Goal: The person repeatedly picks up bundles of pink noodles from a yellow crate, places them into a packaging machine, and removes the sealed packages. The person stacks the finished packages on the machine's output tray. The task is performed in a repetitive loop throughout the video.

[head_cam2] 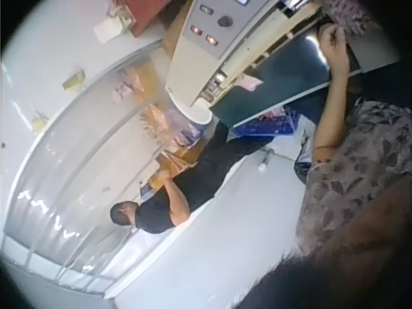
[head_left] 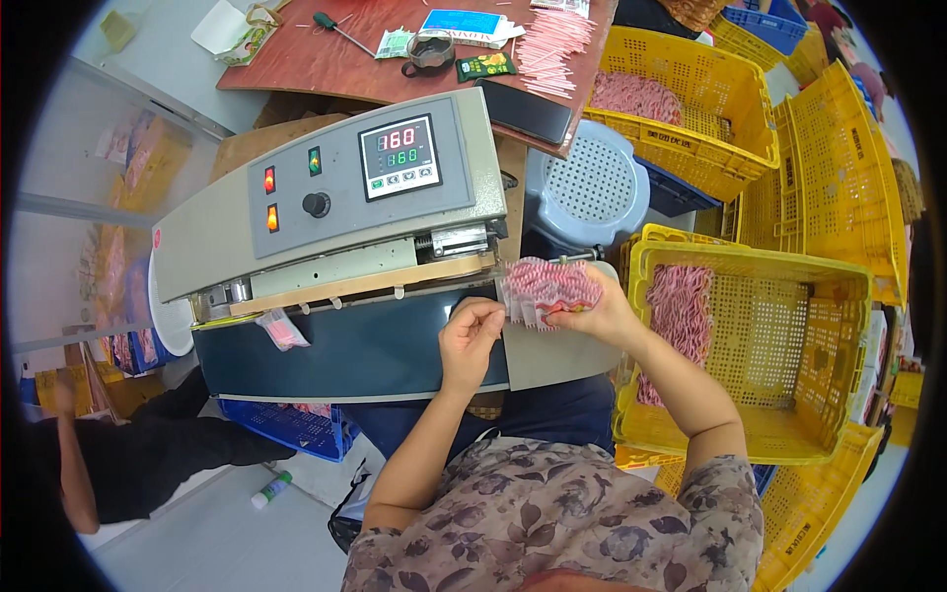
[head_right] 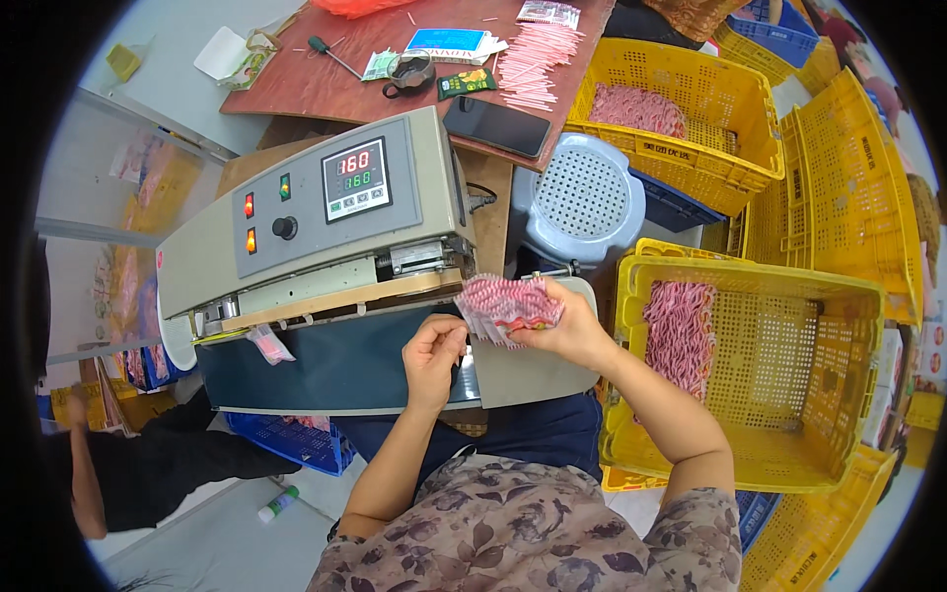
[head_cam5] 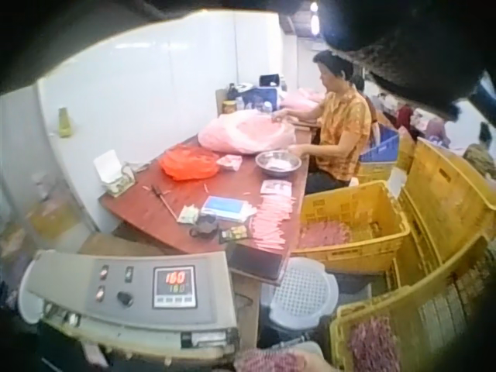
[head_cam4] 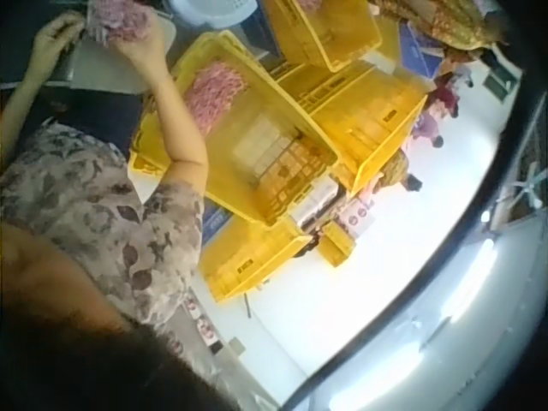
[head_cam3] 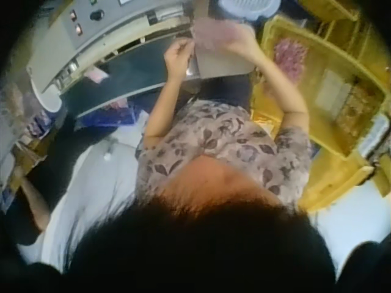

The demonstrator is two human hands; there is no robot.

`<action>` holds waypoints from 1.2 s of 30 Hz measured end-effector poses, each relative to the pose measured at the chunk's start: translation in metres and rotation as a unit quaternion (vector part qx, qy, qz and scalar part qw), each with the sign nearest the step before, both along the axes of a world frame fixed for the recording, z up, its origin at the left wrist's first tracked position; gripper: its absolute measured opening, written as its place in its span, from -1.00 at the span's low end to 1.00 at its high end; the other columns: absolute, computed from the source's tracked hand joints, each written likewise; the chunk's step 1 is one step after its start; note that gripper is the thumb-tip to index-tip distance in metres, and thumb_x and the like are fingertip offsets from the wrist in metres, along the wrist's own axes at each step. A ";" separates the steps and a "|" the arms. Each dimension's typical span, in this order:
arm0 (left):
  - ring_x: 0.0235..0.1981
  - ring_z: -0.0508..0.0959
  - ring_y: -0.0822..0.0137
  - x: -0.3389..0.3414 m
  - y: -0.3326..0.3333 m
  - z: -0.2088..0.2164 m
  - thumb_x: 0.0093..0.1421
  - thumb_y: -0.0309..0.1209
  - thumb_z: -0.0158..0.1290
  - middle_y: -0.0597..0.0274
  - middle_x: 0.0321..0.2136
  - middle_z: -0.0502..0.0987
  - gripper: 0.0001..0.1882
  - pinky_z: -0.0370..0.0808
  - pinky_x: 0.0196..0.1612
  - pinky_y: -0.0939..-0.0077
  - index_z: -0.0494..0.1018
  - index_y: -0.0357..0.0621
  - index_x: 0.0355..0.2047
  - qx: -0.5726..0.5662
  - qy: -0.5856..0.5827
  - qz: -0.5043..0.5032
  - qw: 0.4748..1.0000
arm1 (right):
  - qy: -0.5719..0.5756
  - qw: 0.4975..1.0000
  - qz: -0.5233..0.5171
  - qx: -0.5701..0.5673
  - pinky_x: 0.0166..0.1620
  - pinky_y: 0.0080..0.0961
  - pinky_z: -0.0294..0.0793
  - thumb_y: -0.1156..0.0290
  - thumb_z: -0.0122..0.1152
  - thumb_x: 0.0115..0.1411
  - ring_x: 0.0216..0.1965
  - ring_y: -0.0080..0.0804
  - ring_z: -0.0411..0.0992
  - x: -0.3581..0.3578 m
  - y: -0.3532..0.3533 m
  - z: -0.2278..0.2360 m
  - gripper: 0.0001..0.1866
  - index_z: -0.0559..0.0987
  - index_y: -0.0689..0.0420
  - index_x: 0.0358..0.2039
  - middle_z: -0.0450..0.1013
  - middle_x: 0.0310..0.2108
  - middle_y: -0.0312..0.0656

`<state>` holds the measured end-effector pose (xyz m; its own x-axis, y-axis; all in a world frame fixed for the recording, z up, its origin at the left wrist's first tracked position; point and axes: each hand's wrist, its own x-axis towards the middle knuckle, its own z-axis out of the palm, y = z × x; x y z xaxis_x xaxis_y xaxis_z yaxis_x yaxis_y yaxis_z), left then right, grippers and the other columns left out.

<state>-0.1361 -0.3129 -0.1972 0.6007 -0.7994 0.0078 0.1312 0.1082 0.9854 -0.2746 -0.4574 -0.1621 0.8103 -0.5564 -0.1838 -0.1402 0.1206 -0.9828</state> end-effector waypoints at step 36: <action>-0.70 0.25 0.65 0.046 0.030 0.010 0.12 -0.52 -0.01 0.36 -0.64 0.37 -0.90 0.16 -0.68 0.80 0.38 -0.32 -0.38 0.059 0.046 0.270 0.960 | 0.032 0.960 0.032 0.277 -0.17 -0.53 0.42 0.64 0.27 -0.24 -0.33 -0.51 0.44 0.020 -0.012 0.011 -0.55 0.46 0.23 -0.22 0.47 -0.33 -0.23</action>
<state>-0.0899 -0.2825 -0.1868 0.9214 -0.3638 -0.1366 0.1745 0.0732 0.9819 -0.2550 -0.4694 -0.1515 0.8168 -0.3090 -0.4872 -0.2216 0.6116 -0.7595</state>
